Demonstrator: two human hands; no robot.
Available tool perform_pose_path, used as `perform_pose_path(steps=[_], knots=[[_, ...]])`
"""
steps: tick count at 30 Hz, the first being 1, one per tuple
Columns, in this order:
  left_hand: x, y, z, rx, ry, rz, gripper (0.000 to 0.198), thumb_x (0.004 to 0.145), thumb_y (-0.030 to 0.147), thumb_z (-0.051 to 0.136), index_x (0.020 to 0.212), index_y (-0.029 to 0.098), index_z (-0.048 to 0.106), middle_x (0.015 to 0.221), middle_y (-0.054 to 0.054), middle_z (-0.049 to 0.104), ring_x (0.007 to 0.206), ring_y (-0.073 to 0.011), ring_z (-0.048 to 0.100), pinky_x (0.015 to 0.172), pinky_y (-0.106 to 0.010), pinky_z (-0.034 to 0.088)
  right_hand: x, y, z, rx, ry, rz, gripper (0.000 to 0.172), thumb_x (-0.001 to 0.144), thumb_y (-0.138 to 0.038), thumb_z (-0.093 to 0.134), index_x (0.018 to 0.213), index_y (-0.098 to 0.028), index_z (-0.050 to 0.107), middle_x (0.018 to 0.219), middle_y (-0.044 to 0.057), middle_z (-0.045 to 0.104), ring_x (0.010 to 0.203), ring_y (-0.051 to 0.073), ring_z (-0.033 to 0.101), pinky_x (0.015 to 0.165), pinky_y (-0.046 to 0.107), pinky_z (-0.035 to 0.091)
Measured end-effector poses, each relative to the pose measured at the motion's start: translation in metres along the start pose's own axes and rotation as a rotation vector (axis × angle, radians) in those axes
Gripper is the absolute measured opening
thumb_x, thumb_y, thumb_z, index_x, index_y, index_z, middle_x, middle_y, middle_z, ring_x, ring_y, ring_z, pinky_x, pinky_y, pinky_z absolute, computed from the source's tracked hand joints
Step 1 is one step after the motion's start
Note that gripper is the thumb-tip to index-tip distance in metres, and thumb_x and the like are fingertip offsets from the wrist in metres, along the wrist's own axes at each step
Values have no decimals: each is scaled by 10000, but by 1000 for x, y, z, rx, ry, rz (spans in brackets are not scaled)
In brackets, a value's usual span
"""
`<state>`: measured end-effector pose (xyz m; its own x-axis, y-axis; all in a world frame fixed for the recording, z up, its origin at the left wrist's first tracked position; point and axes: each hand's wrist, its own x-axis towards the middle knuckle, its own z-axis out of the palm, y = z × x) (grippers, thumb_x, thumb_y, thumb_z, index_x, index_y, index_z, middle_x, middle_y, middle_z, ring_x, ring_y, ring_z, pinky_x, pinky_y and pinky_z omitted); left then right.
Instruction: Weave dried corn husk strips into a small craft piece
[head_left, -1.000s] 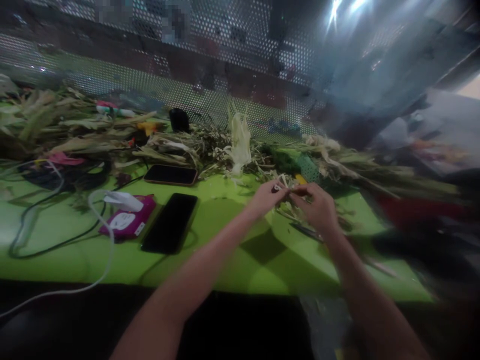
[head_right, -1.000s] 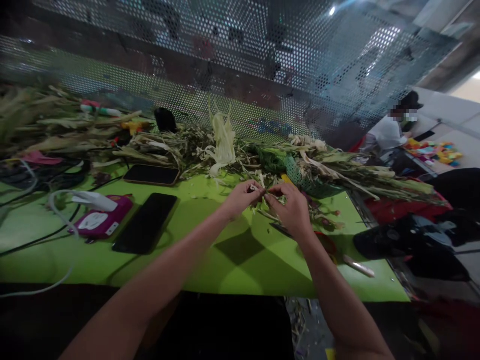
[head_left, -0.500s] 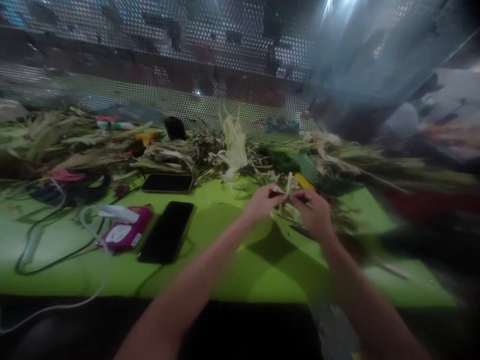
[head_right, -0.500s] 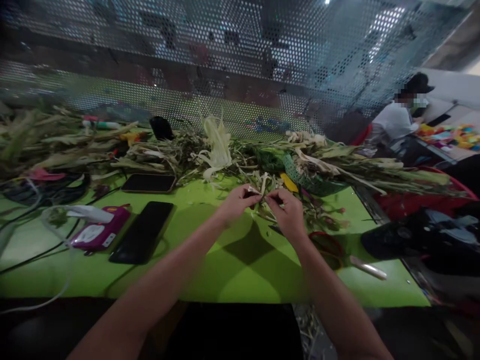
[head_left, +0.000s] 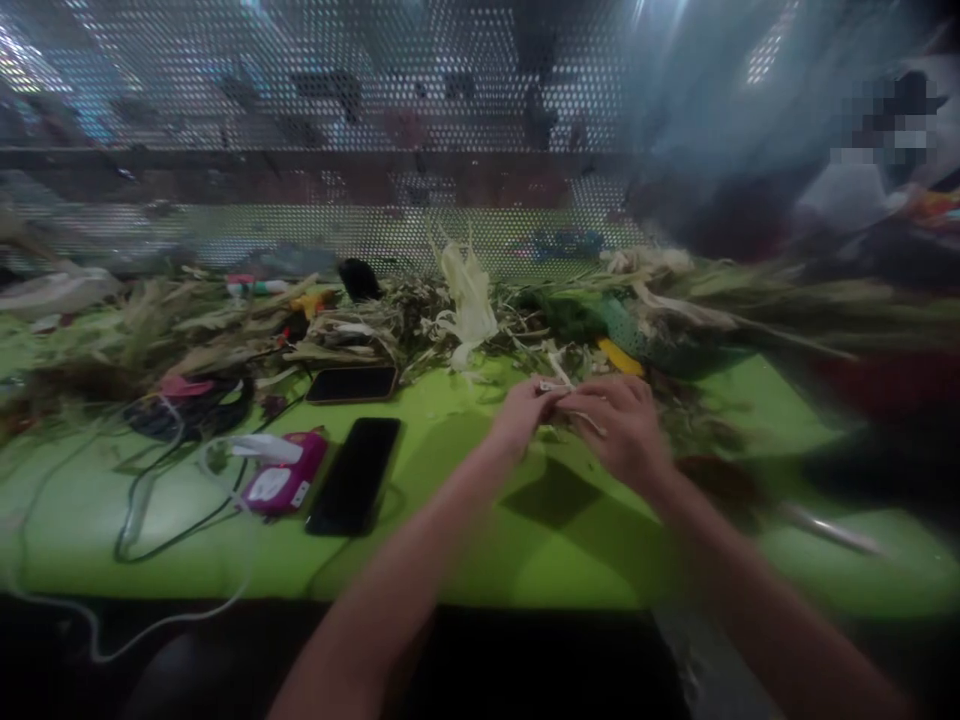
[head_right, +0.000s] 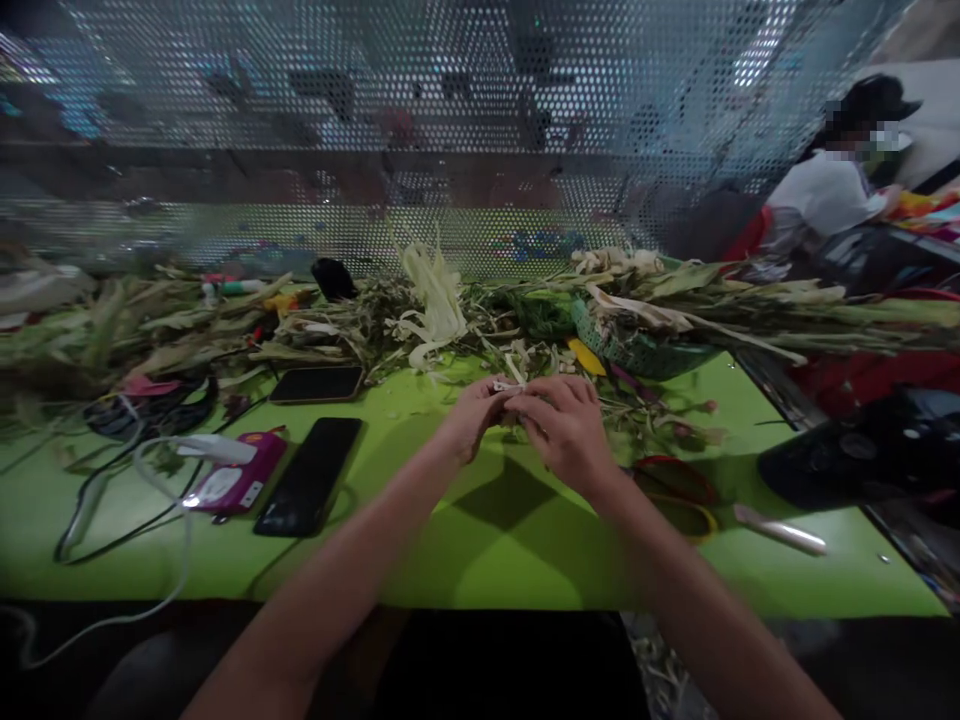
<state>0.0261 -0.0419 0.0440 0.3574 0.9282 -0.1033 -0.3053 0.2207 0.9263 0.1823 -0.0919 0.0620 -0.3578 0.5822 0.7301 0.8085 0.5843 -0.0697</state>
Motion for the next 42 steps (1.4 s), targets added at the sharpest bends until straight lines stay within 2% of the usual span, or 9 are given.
perform_pose_path(steps=[5, 11, 16, 20, 28, 32, 37, 40, 42], knots=[[-1, -2, 1, -37, 45, 1, 266, 619, 316, 771, 728, 125, 622, 683, 3, 603, 633, -82, 522, 621, -212, 398, -2, -2, 7, -40, -101, -138, 211, 876, -167, 631, 1052, -273, 678, 982, 29, 710, 939, 215, 570, 824, 371, 379], [-3, -2, 2, -45, 37, -50, 272, 644, 320, 771, 772, 129, 625, 726, -7, 629, 633, -81, 540, 648, -225, 432, -1, -5, 8, -124, -88, -169, 168, 879, -134, 613, 989, -241, 683, 951, 28, 727, 883, 205, 557, 826, 363, 375], [-1, -4, 1, -80, 51, -50, 369, 567, 316, 836, 814, 135, 630, 735, 6, 645, 635, -75, 549, 659, -218, 440, -1, -9, 4, -94, -95, -178, 133, 879, -132, 608, 948, -221, 680, 919, 24, 738, 850, 199, 563, 818, 353, 392], [0, -5, -2, -90, 35, -15, 373, 555, 305, 849, 805, 125, 639, 752, -4, 672, 653, -73, 572, 709, -224, 455, -1, -6, 2, -30, -42, -128, 120, 879, -142, 617, 935, -223, 684, 863, 18, 741, 804, 187, 581, 786, 336, 411], [-3, 4, 3, 72, -84, -2, 293, 615, 324, 819, 761, 117, 672, 710, -14, 657, 654, -92, 585, 741, -261, 483, 3, 14, -2, 116, 82, 105, 39, 874, -250, 656, 858, -243, 692, 868, 24, 720, 824, 205, 618, 773, 365, 442], [-2, 1, 2, 62, -37, -41, 288, 618, 301, 817, 778, 123, 656, 705, -9, 641, 647, -94, 586, 732, -270, 488, 4, 15, -3, 152, 27, 135, 62, 881, -249, 639, 868, -245, 700, 854, 32, 713, 810, 213, 611, 753, 375, 447], [0, -6, -2, 36, 34, 11, 281, 632, 308, 796, 769, 121, 637, 677, 2, 614, 614, -73, 533, 645, -220, 430, 1, 6, -2, 23, -67, 39, 120, 860, -249, 660, 970, -254, 706, 902, 38, 714, 842, 226, 582, 750, 369, 398], [-3, -8, 0, 29, 42, 39, 298, 614, 296, 795, 796, 123, 636, 699, 6, 624, 626, -78, 536, 625, -211, 415, 0, -3, -1, -39, -147, 3, 203, 847, -248, 671, 1050, -249, 678, 912, 32, 724, 833, 229, 566, 752, 373, 371], [-5, -9, 3, -1, 41, 26, 322, 587, 282, 802, 809, 125, 629, 700, 10, 626, 630, -84, 545, 629, -214, 421, -1, -7, 1, -76, -152, -12, 187, 861, -236, 654, 1047, -240, 669, 900, 29, 728, 815, 223, 561, 756, 374, 360]])
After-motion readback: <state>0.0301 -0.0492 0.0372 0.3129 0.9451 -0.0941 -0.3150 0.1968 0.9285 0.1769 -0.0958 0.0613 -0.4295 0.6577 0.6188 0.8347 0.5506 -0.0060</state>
